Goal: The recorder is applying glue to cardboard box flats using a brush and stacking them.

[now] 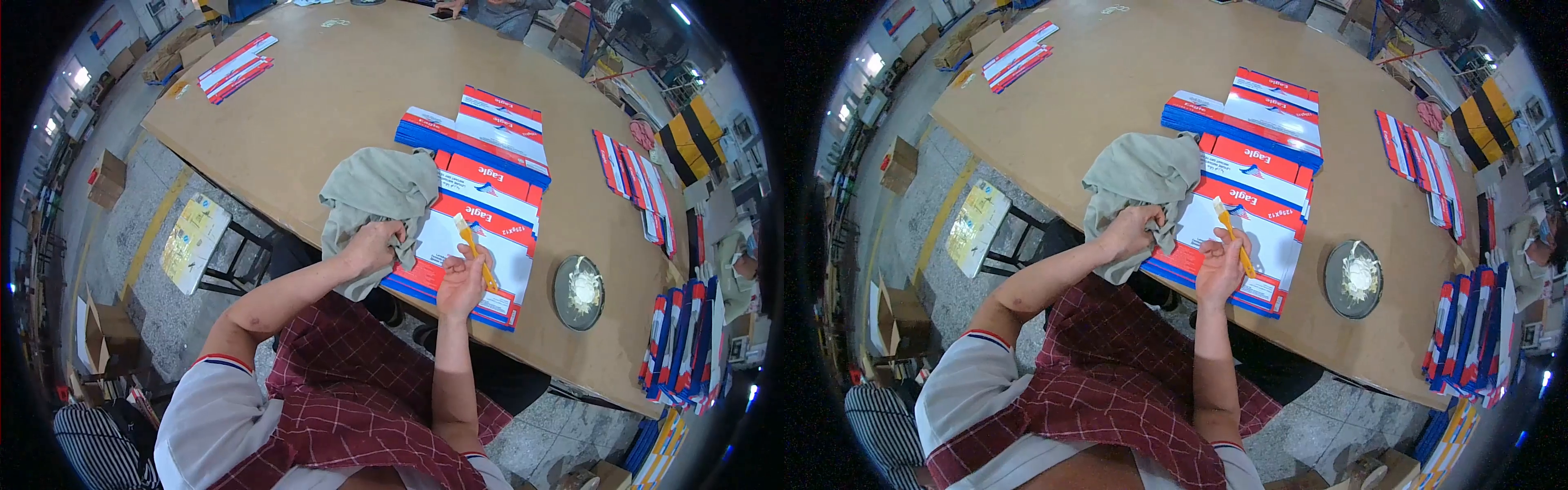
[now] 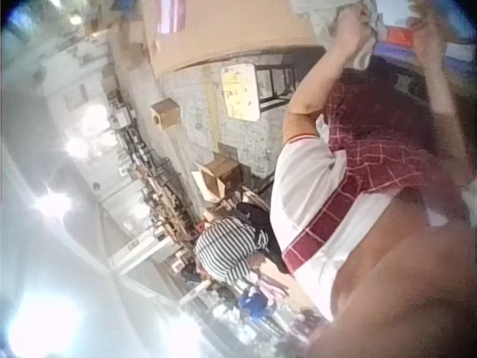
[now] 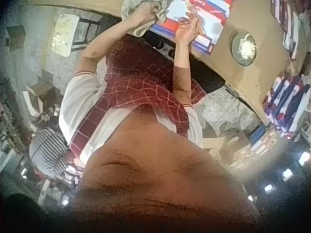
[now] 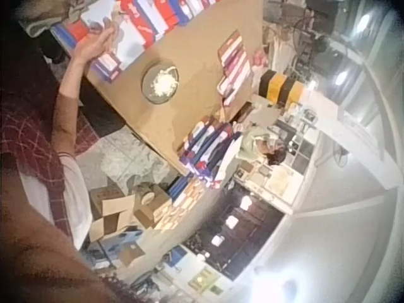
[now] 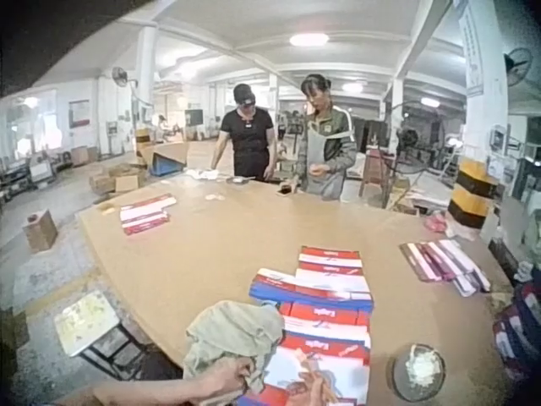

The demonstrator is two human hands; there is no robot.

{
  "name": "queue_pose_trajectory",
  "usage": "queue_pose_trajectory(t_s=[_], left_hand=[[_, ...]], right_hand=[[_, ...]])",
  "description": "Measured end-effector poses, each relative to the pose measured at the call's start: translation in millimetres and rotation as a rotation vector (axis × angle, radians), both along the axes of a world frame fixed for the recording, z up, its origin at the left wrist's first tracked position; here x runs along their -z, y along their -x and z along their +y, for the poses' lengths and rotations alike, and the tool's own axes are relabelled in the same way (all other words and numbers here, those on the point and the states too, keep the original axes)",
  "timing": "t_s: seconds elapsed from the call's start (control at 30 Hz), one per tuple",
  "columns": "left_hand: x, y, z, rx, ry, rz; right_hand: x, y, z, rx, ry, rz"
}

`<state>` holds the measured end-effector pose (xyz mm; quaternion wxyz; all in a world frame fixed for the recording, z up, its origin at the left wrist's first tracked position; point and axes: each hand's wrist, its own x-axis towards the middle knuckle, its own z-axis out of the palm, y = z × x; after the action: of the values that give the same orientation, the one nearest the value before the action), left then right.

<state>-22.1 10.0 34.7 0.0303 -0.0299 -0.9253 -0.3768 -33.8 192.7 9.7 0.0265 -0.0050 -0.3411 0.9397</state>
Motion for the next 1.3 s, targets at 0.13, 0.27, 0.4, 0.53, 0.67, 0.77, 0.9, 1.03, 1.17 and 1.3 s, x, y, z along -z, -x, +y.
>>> queue_pose_trajectory(t_s=[0.13, 0.27, 0.4, 0.53, 0.67, 0.77, 0.9, 1.03, 1.17, 1.3], left_hand=[[-8, 28, 0, -0.006, -0.013, -0.049], [14, 55, -2, -0.073, 0.141, 0.165], [-11, 66, -51, -0.026, 0.241, 0.529], [-40, 109, -170, -0.349, 0.781, 0.271], [-46, 133, -186, -0.493, 0.739, -0.039], [-71, 138, -118, -0.293, 0.725, 0.119], [-41, 168, -59, 0.059, 0.592, 0.348], [-36, 210, -18, 0.156, 0.613, 0.193], [-36, 237, -13, 0.238, 0.692, -0.069], [-21, 243, -41, 0.474, 0.55, 0.08]], right_hand=[[-4, 5, -4, -0.009, -0.055, 0.032], [7, -1, 0, 0.029, -0.013, -0.032], [10, -6, 6, 0.071, -0.082, -0.003], [-2, -12, -9, 0.065, -0.132, 0.085], [3, -2, -8, 0.085, -0.185, 0.083], [-2, -3, -6, 0.125, -0.256, 0.09], [-18, -23, -1, 0.231, -0.555, 0.222], [-27, -49, 25, 0.421, -0.855, 0.408], [-15, -59, 55, 0.536, -0.815, 0.438], [-22, -65, 62, 0.53, -0.777, 0.445]])
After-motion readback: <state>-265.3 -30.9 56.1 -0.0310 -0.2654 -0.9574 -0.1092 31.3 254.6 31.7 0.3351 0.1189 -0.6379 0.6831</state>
